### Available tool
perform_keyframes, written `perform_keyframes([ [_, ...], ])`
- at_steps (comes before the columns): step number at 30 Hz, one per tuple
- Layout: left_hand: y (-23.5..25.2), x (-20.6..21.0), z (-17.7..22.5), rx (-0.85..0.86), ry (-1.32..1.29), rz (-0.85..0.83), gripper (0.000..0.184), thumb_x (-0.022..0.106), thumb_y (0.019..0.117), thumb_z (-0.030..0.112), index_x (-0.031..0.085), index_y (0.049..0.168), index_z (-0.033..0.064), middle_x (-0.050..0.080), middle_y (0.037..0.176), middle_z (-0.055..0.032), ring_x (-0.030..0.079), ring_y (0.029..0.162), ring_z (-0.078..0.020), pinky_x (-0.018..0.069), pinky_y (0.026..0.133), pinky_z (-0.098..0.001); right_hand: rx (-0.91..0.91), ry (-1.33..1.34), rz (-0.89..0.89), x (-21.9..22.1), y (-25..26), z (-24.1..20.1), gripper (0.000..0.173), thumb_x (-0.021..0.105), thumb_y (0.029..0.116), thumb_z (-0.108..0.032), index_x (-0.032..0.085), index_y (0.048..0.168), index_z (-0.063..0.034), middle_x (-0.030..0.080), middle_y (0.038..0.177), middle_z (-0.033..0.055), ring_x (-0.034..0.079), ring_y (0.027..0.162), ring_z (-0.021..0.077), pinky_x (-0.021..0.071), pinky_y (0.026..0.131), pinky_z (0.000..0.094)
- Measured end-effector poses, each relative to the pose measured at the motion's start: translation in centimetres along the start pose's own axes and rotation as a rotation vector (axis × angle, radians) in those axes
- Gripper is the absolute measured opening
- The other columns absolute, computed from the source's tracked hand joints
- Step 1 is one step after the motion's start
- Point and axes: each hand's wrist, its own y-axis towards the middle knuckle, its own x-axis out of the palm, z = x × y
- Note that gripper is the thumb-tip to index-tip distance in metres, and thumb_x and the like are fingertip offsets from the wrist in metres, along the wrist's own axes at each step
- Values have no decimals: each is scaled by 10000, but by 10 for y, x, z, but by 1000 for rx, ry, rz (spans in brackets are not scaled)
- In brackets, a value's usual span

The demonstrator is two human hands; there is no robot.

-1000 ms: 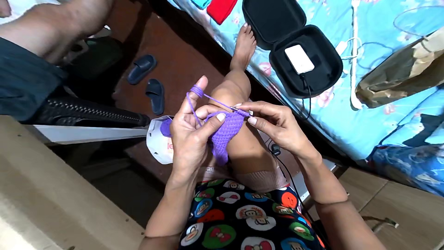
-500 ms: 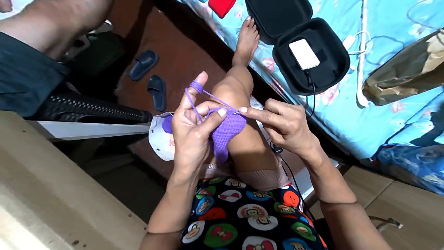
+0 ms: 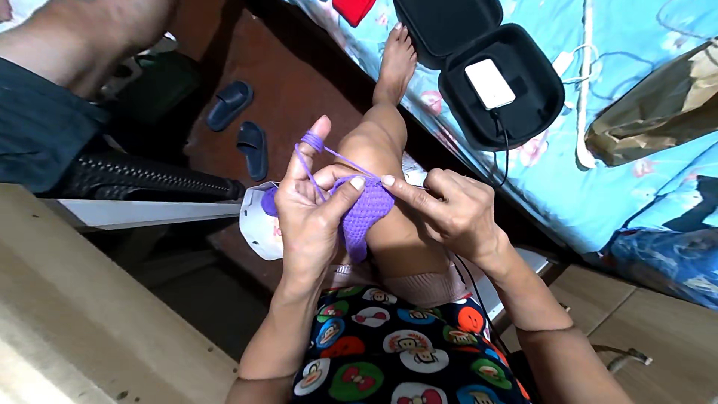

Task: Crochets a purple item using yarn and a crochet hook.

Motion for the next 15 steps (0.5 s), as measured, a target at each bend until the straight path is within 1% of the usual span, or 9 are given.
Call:
perform_keyframes([
  [3,1,1,1,-20,-19,-6,700,583,900,-126,361,1536,66,746,926,2,709,725,-68,605,681,-204,10,54,12,2,-1,1,301,635,942,-103,783,1203,-132,548,691,77,503,564,184,357,478,296],
  [6,1,0,1,-47,-68,-14,688,572,904,-128,375,1532,72,748,926,-5,717,738,-75,613,697,-213,40,166,18,3,-1,2,304,628,934,-83,786,1192,-108,568,700,81,514,576,171,381,488,290],
  [9,1,0,1,-50,-74,-6,686,575,905,-128,376,1530,73,751,927,-5,723,748,-74,615,709,-213,56,217,17,5,-1,3,313,612,930,-71,789,1186,-106,559,695,71,508,578,159,376,488,284],
  [13,-2,1,-1,10,-31,-1,710,589,908,-110,336,1548,65,757,948,3,723,758,-72,611,717,-209,63,216,15,5,-1,2,317,605,938,-77,784,1197,-108,567,703,72,514,581,163,378,490,287],
  [15,-4,1,-4,53,-17,-8,749,610,902,-117,301,1562,53,752,968,-7,721,773,-84,611,731,-216,85,281,11,5,-1,2,325,599,927,-53,782,1194,-87,575,716,76,517,583,152,389,491,278],
])
